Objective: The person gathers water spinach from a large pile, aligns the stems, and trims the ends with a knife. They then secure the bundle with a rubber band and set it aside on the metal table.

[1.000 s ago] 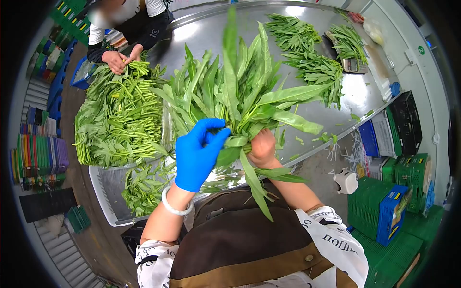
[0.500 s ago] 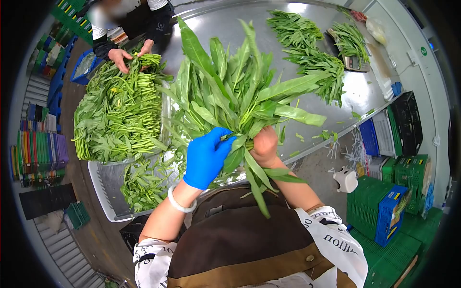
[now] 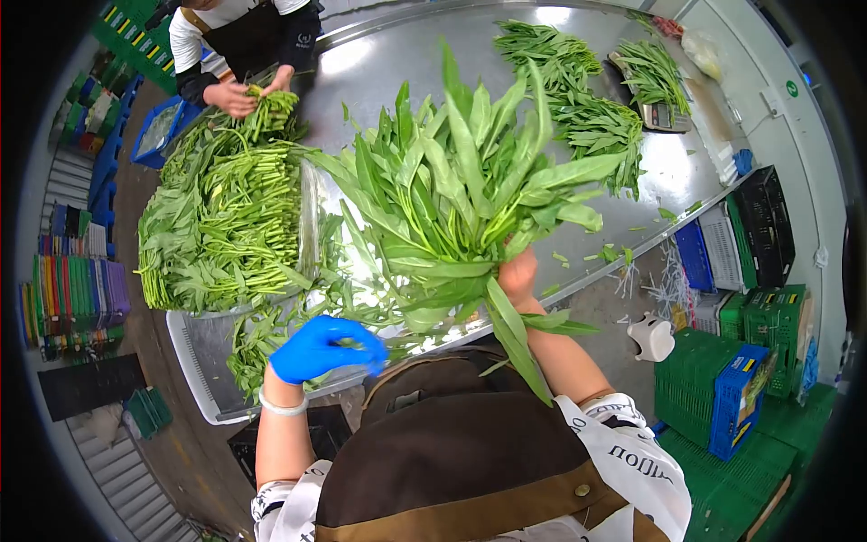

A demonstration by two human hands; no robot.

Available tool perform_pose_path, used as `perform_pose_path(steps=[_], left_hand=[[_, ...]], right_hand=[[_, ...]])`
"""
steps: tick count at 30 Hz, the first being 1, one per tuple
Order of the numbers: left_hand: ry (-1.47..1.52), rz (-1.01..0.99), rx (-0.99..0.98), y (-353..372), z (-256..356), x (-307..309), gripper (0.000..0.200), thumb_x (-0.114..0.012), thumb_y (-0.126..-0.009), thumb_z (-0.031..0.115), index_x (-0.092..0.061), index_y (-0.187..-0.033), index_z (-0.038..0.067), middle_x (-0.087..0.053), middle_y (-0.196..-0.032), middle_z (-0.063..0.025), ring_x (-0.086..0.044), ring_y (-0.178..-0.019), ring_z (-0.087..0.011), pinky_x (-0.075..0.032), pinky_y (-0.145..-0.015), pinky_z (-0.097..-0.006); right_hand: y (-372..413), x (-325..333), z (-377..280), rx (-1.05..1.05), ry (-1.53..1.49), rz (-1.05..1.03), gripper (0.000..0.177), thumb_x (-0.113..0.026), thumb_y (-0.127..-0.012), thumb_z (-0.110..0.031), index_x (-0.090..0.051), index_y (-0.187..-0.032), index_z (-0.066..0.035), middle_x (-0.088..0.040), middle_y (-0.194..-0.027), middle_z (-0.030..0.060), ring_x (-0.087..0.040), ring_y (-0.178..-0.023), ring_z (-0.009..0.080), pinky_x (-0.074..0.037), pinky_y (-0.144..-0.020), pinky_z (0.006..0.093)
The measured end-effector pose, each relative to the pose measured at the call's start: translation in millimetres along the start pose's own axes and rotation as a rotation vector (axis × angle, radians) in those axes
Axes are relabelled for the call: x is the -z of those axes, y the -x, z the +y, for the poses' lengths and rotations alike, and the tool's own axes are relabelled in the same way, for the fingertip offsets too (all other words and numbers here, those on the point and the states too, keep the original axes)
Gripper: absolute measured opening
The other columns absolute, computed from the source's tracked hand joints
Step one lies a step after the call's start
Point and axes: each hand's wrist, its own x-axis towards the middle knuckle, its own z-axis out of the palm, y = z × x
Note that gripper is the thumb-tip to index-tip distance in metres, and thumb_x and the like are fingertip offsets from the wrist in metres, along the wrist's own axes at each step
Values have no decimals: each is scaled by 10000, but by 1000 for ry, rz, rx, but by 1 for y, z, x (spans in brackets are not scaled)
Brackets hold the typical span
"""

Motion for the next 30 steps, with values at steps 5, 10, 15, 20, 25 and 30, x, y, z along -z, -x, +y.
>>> perform_pose_path(steps=[5,10,15,20,25,30], left_hand=[[-424,595,17,-17,-53,-12,81,-628,-831,48,-635,-791,-22,-639,-749,-97,-640,-693,-164,-505,-629,-299],[-412,1031,-522,-28,37,-29,99,-636,-776,-12,-658,-870,10,-665,-816,-95,-598,-731,-217,-467,-705,-333],[-1043,480,-779,-59,81,-38,349,-705,-736,80,-642,-1079,73,-644,-1070,-80,-592,-996,-292,-442,-848,-414],[-1071,552,-667,-56,48,-55,360,-699,-764,146,-628,-1114,101,-633,-1036,-71,-586,-949,-278,-432,-796,-404],[-696,621,-551,-48,46,-59,287,-652,-805,104,-658,-1090,71,-656,-1067,-114,-611,-963,-293,-450,-841,-394],[109,834,-444,-52,60,-26,183,-525,-928,60,-669,-1027,7,-661,-931,-81,-608,-825,-152,-473,-766,-289]], right_hand=[[19,-1,1,-339,-217,-29,415,-714,-613,-90,-618,-993,44,-637,-906,189,-627,-779,392,-497,-703,466],[17,2,-5,-417,-294,-71,423,-721,-639,-101,-627,-1031,27,-644,-986,174,-630,-870,391,-494,-773,469],[0,10,-23,-258,-210,-71,397,-718,-660,-113,-633,-1019,35,-646,-996,185,-632,-879,395,-498,-796,474],[-2,16,-25,-168,-133,-23,392,-723,-668,-119,-624,-1001,62,-647,-974,198,-637,-850,398,-508,-789,467],[18,0,-27,-607,-421,15,390,-729,-663,-104,-621,-998,63,-646,-991,203,-641,-878,395,-514,-786,457],[15,-2,-29,-531,-404,24,381,-721,-656,-66,-633,-1009,48,-646,-1005,196,-636,-910,395,-504,-810,459]])
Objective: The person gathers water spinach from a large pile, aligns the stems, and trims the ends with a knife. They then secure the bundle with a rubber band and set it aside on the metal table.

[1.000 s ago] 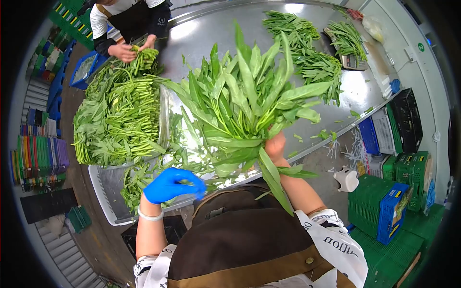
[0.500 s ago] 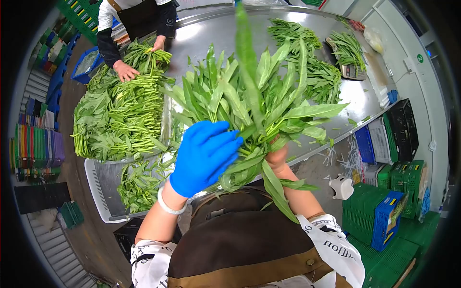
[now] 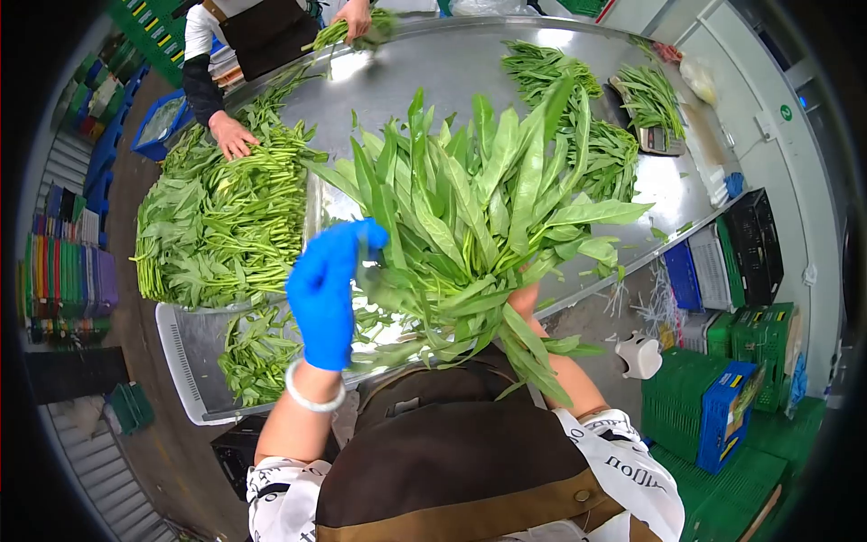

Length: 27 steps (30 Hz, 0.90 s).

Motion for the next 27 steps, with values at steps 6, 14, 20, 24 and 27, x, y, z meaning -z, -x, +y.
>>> perform_pose_path(steps=[6,14,20,24,27], left_hand=[[-89,-24,55,-49,35,-12,271,-712,-818,93,-645,-1074,34,-548,-683,28,-487,-630,-41,-385,-575,-200],[-959,-75,-738,-40,12,-11,244,-744,-730,87,-679,-964,64,-631,-796,-122,-587,-668,-286,-468,-606,-367],[-399,266,-145,-48,-7,68,116,-635,-853,13,-655,-967,19,-662,-951,-40,-574,-811,-90,-448,-702,-223],[-311,-128,394,-16,-79,105,305,-609,-914,170,-623,-1189,40,-647,-978,-27,-546,-779,-86,-450,-715,-234],[-352,-168,427,39,-156,109,395,-584,-935,254,-568,-1262,34,-655,-1076,-53,-581,-803,-109,-481,-710,-264]], right_hand=[[-5,-3,-18,-14,-33,-97,398,-725,-638,-74,-644,-1013,34,-646,-1022,181,-630,-925,393,-498,-829,454],[-3,11,-7,401,337,-204,374,-718,-662,-114,-642,-1006,14,-638,-1008,202,-621,-923,417,-499,-802,469],[-1,24,3,412,312,-157,410,-724,-680,-130,-616,-1036,45,-632,-1011,222,-613,-917,432,-493,-811,474],[11,28,4,-522,-351,-236,333,-685,-755,-85,-587,-1057,17,-653,-1022,151,-645,-899,266,-502,-803,415],[3,20,2,-798,-542,-350,339,-663,-747,-33,-557,-1067,-5,-633,-988,124,-624,-843,211,-495,-770,368]])
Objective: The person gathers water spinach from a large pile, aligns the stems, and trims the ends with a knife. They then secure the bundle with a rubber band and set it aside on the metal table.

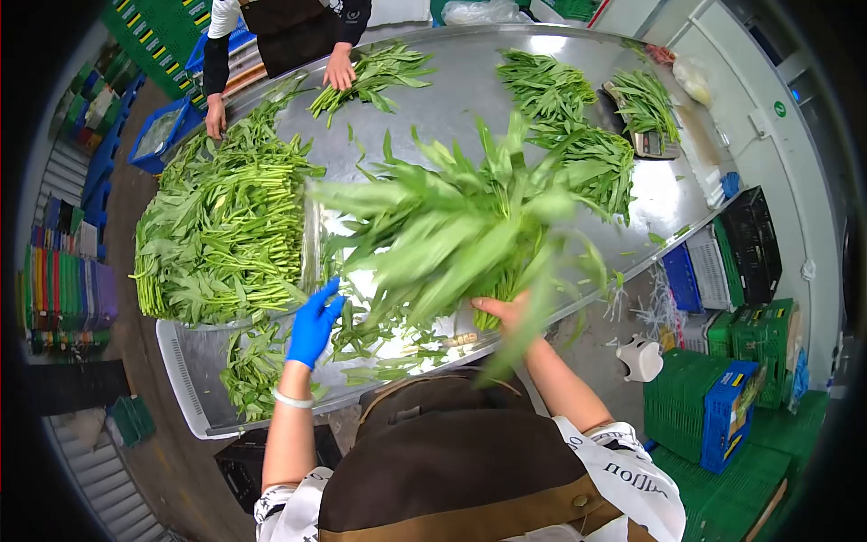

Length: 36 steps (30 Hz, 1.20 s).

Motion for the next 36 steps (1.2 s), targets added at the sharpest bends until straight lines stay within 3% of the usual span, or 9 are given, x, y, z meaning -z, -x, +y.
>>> perform_pose_path(steps=[3,7,9,10,12,14,18,26,36], left_hand=[[45,-169,208,15,-30,-23,406,-509,-960,365,-713,-984,15,-716,-886,-87,-619,-720,-126,-495,-693,-286],[118,-212,368,22,-40,-53,430,-514,-944,379,-713,-945,-3,-711,-845,-118,-638,-680,-156,-505,-677,-292],[381,-122,390,20,-44,-66,385,-470,-968,297,-611,-1153,-10,-693,-941,-132,-668,-798,-184,-525,-705,-302],[468,-119,189,19,-48,-71,381,-478,-961,296,-584,-1183,6,-681,-993,-123,-658,-850,-206,-525,-725,-329],[-528,-367,-335,7,-31,-50,369,-504,-947,294,-532,-1236,66,-621,-1154,-99,-593,-1022,-262,-502,-867,-405],[-406,-357,-361,11,-31,-44,364,-506,-944,282,-529,-1233,62,-618,-1153,-108,-591,-1027,-266,-502,-871,-410],[690,-411,212,38,-26,-29,353,-510,-939,258,-524,-1226,54,-612,-1153,-125,-587,-1036,-274,-500,-879,-421],[934,-525,353,67,-14,-29,334,-517,-928,211,-514,-1214,37,-601,-1152,-159,-579,-1055,-289,-498,-894,-443],[1216,-254,355,36,26,-71,314,-527,-915,152,-502,-1197,17,-587,-1150,-202,-570,-1078,-308,-495,-912,-470]], right_hand=[[3,-18,-8,-252,-686,-211,370,-645,-739,-39,-528,-1089,-10,-580,-897,86,-533,-719,174,-446,-692,335],[14,-28,25,-406,-948,-475,382,-634,-739,-99,-514,-1094,-23,-537,-871,66,-458,-658,142,-385,-628,311],[20,-34,38,-422,-1007,-664,391,-642,-726,-116,-517,-1087,-31,-534,-868,65,-464,-661,147,-383,-624,310],[29,-43,30,-461,-949,-580,394,-660,-684,-128,-535,-1044,-28,-528,-812,69,-470,-619,159,-381,-605,318],[34,-49,33,-466,-873,-661,395,-664,-655,-116,-543,-1020,-25,-526,-767,78,-476,-586,171,-383,-588,330],[36,-49,46,-464,-775,-734,469,-677,-596,-91,-552,-1041,-13,-557,-733,117,-505,-547,208,-405,-582,358],[43,-53,58,-485,-617,-656,674,-712,-530,-51,-526,-1176,5,-616,-810,177,-564,-589,259,-456,-599,379],[45,-46,91,-362,-635,-744,813,-756,-515,-19,-465,-1274,-14,-609,-798,171,-578,-594,268,-455,-524,393],[-16,24,11,-405,-370,-703,655,-793,-540,-9,-561,-1152,15,-655,-937,150,-652,-786,250,-550,-660,364]])
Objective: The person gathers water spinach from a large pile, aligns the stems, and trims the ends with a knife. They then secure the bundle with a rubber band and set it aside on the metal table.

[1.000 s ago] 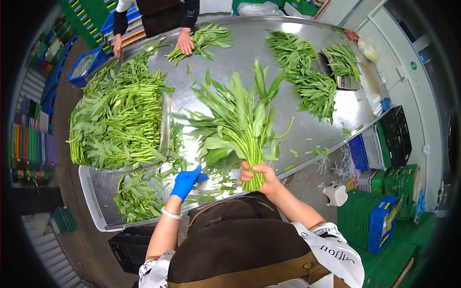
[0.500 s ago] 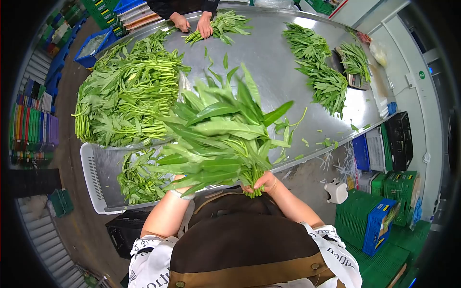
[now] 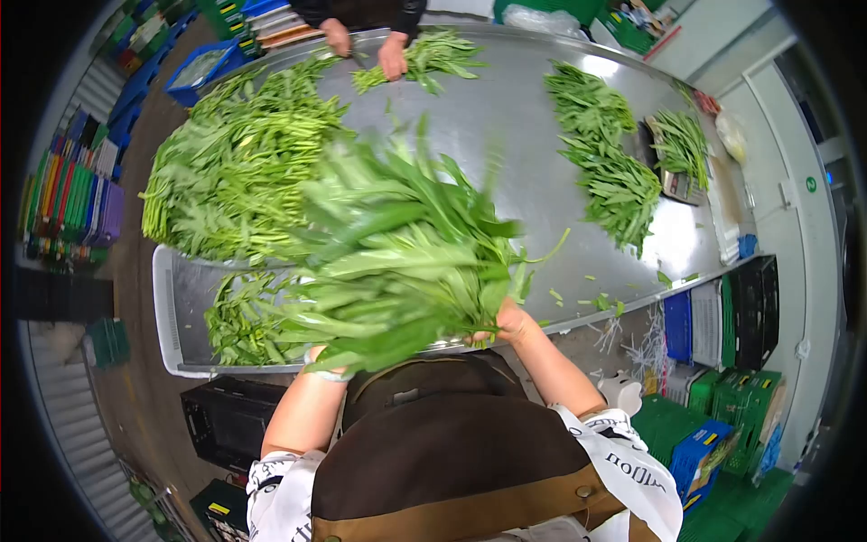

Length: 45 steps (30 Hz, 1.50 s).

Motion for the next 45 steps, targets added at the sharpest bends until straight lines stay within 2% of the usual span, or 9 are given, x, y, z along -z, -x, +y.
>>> perform_pose_path(steps=[6,10,14,17,21,25,32,41,45], left_hand=[[91,210,157,-84,-67,-27,304,-533,-907,116,-494,-1188,5,-579,-1149,-228,-564,-1091,-320,-494,-924,-486],[69,-46,2,-83,-98,-138,334,-610,-873,137,-558,-1182,22,-625,-1142,-85,-589,-1054,-232,-447,-958,-373],[-367,279,228,-139,-157,-67,429,-580,-924,213,-493,-1296,19,-595,-1214,-120,-590,-1067,-235,-472,-936,-367],[-76,329,312,-145,-176,-46,418,-566,-933,215,-496,-1294,15,-603,-1197,-128,-595,-1064,-245,-497,-905,-383],[166,166,321,-131,-154,-70,455,-553,-946,265,-475,-1311,6,-600,-1216,-135,-595,-1063,-229,-491,-912,-362],[39,187,265,-136,-158,-66,446,-561,-941,231,-475,-1317,7,-610,-1209,-124,-606,-1011,-195,-494,-877,-327],[-78,208,132,-129,-146,-81,417,-609,-881,84,-502,-1277,10,-636,-1106,-109,-616,-860,-184,-529,-810,-346],[-198,347,309,-143,-177,-81,376,-618,-908,164,-533,-1241,13,-625,-1128,-82,-603,-1003,-187,-499,-863,-315],[-118,336,356,-131,-169,-76,387,-613,-903,152,-528,-1253,11,-633,-1118,-109,-610,-1006,-209,-501,-869,-330]], right_hand=[[28,-20,-93,238,114,182,475,-750,-671,0,-579,-1114,10,-659,-969,123,-646,-835,212,-531,-753,343],[25,19,-66,260,310,426,408,-748,-747,-87,-596,-1115,2,-660,-991,70,-609,-865,132,-487,-791,296],[25,87,-16,-133,180,540,297,-690,-814,-142,-632,-1077,-16,-661,-1004,61,-613,-929,149,-473,-818,295],[42,106,-1,-124,247,624,301,-693,-810,-141,-636,-1074,-10,-667,-998,76,-620,-895,153,-476,-801,293],[64,105,-32,65,-212,630,227,-657,-857,-131,-595,-1029,5,-656,-924,108,-617,-785,175,-482,-706,292],[58,117,-36,-54,-230,614,232,-643,-866,-113,-569,-1054,2,-628,-846,99,-581,-669,166,-470,-607,290],[72,92,-120,597,-179,478,200,-653,-822,-32,-577,-1007,-34,-587,-774,52,-545,-629,147,-437,-594,279],[49,103,-15,-173,77,558,345,-747,-795,-159,-633,-1092,-26,-659,-981,34,-589,-895,116,-461,-794,286],[55,123,-6,-145,51,596,293,-721,-775,-93,-641,-1045,-11,-663,-962,58,-607,-822,128,-478,-758,290]])
